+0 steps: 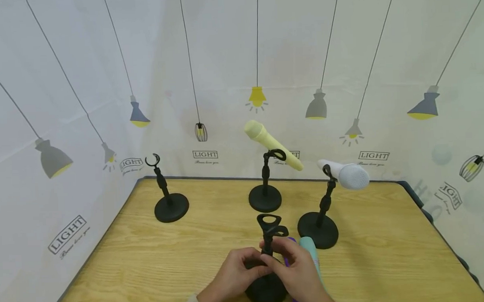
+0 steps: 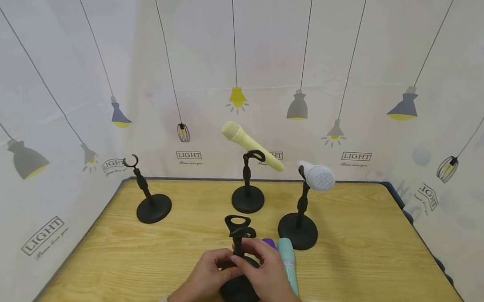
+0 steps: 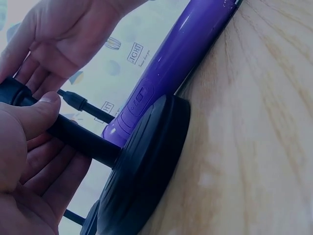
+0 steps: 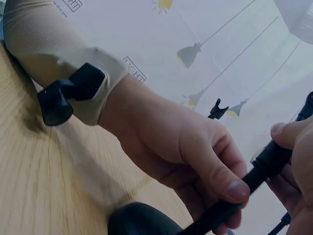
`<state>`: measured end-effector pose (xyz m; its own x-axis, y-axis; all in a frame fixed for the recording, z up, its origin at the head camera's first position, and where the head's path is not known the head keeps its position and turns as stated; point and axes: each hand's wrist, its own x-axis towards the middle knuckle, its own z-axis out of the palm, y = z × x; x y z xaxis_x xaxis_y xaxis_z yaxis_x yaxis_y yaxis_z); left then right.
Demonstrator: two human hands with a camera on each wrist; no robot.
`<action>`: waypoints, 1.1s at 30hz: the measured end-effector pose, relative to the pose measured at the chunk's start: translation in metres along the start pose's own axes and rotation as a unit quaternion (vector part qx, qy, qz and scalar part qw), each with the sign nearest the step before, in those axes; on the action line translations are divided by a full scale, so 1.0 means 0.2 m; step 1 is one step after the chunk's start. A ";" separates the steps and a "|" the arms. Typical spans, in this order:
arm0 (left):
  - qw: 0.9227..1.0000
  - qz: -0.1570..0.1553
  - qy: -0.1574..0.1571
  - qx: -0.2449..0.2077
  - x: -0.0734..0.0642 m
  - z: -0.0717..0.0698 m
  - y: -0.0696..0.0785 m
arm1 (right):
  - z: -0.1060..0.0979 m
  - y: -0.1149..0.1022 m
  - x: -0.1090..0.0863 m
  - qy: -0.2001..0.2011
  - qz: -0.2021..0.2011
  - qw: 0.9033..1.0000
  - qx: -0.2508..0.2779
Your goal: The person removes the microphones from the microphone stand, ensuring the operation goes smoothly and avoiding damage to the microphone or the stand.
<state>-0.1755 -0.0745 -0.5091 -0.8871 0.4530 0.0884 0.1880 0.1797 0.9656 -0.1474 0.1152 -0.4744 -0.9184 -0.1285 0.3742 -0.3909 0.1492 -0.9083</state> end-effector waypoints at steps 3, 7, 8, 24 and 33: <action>1.000 -0.001 0.000 -0.001 0.00 0.00 0.00 | -0.04 0.03 0.00 -0.037 -0.048 0.998 -0.012; 1.000 -0.002 -0.005 -0.006 0.00 0.00 0.00 | -0.08 0.04 -0.01 -0.074 -0.041 0.996 0.000; 1.000 0.000 -0.007 -0.007 0.01 0.00 -0.01 | -0.08 0.04 -0.01 -0.078 -0.034 0.996 0.006; 1.000 0.020 -0.014 0.001 -0.01 0.00 -0.02 | 0.02 0.01 -0.01 0.022 0.010 1.000 0.016; 1.000 0.010 -0.001 0.005 0.00 -0.01 -0.01 | -0.09 0.06 0.00 -0.024 -0.038 0.999 -0.004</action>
<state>-0.1757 -0.0764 -0.5113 -0.8828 0.4575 0.1070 0.2092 0.1789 0.9614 -0.1521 0.1338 -0.4821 -0.8823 -0.1868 0.4320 -0.4598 0.1455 -0.8760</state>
